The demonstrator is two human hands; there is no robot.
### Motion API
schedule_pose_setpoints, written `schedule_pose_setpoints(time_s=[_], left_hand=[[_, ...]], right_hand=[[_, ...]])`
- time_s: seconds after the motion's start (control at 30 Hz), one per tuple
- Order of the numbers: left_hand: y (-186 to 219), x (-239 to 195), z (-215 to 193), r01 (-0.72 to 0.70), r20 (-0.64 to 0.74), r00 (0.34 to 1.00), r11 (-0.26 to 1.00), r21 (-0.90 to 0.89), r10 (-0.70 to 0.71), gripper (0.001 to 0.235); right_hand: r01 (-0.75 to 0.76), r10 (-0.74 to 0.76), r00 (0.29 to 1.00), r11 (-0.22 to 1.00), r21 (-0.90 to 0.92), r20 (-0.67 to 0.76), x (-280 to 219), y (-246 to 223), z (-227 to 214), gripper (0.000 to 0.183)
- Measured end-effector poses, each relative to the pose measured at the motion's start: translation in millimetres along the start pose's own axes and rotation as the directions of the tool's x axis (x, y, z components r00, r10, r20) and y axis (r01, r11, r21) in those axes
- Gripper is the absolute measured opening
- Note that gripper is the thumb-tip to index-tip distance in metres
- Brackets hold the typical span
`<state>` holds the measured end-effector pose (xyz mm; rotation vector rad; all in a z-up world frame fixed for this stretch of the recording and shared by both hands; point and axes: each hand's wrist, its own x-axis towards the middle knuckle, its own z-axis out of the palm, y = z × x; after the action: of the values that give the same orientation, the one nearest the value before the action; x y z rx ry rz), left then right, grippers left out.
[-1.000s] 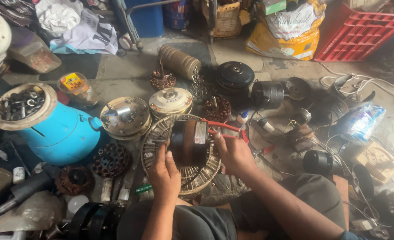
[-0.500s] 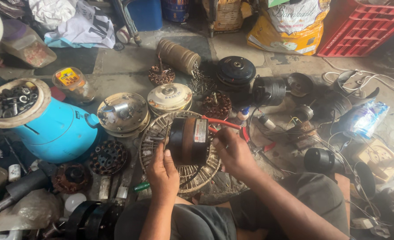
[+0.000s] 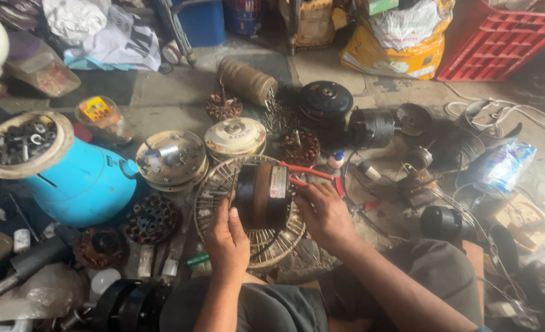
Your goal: The person sits on the floor and handles a motor stator, repeatedly placing a rotor into it and removing it. They rotate the stator to inspect the copper windings and adjust the rotor alignment by hand.
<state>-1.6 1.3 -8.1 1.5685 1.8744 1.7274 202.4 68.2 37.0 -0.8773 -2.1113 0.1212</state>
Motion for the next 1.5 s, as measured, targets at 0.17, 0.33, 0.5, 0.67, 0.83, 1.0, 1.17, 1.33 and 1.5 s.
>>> schedule_pose_setpoints(time_s=[0.17, 0.33, 0.5, 0.67, 0.83, 1.0, 1.17, 1.33, 1.5], left_hand=[[3, 0, -1, 0.011, 0.006, 1.000, 1.000, 0.018, -0.011, 0.033], [1, 3, 0, 0.026, 0.005, 1.000, 1.000, -0.014, -0.026, 0.034], [2, 2, 1, 0.031, 0.004, 1.000, 1.000, 0.004, -0.031, 0.034], [4, 1, -4, 0.019, 0.017, 1.000, 0.998, 0.067, -0.020, 0.033], [11, 4, -5, -0.032, 0.005, 0.999, 0.994, 0.108, 0.032, 0.032], [22, 2, 4, -0.051, -0.048, 0.997, 0.966, 0.254, 0.065, 0.026], [31, 6, 15, 0.053, -0.112, 0.993, 0.961, 0.270, -0.023, 0.028], [49, -2, 19, -0.007, 0.005, 1.000, 0.884, 0.468, 0.006, 0.086], [57, 2, 19, 0.117, 0.065, 0.976, 0.752, 0.648, -0.207, 0.124]], right_hand=[[-0.933, 0.746, 0.310, 0.120, 0.339, 0.589, 18, -3, 10, 0.036], [-0.132, 0.125, 0.979, 0.991, 0.032, 0.160, 15, 0, -6, 0.017], [-0.168, 0.164, 0.983, 0.984, 0.056, 0.078, 3, 10, 8, 0.016], [-0.889, 0.710, 0.442, 0.265, 0.372, 0.549, -8, 15, 20, 0.041], [-0.597, 0.563, 0.751, 0.802, -0.010, 0.346, -3, 2, 4, 0.033], [-0.301, 0.270, 0.942, 0.943, 0.140, 0.201, 5, -15, -11, 0.029], [-0.120, 0.111, 0.986, 0.991, 0.067, 0.123, 12, -10, -20, 0.022], [-0.176, 0.158, 0.963, 0.982, 0.064, 0.220, 13, -4, -23, 0.017], [-0.051, 0.033, 0.991, 0.989, 0.138, 0.130, 15, 1, -24, 0.014]])
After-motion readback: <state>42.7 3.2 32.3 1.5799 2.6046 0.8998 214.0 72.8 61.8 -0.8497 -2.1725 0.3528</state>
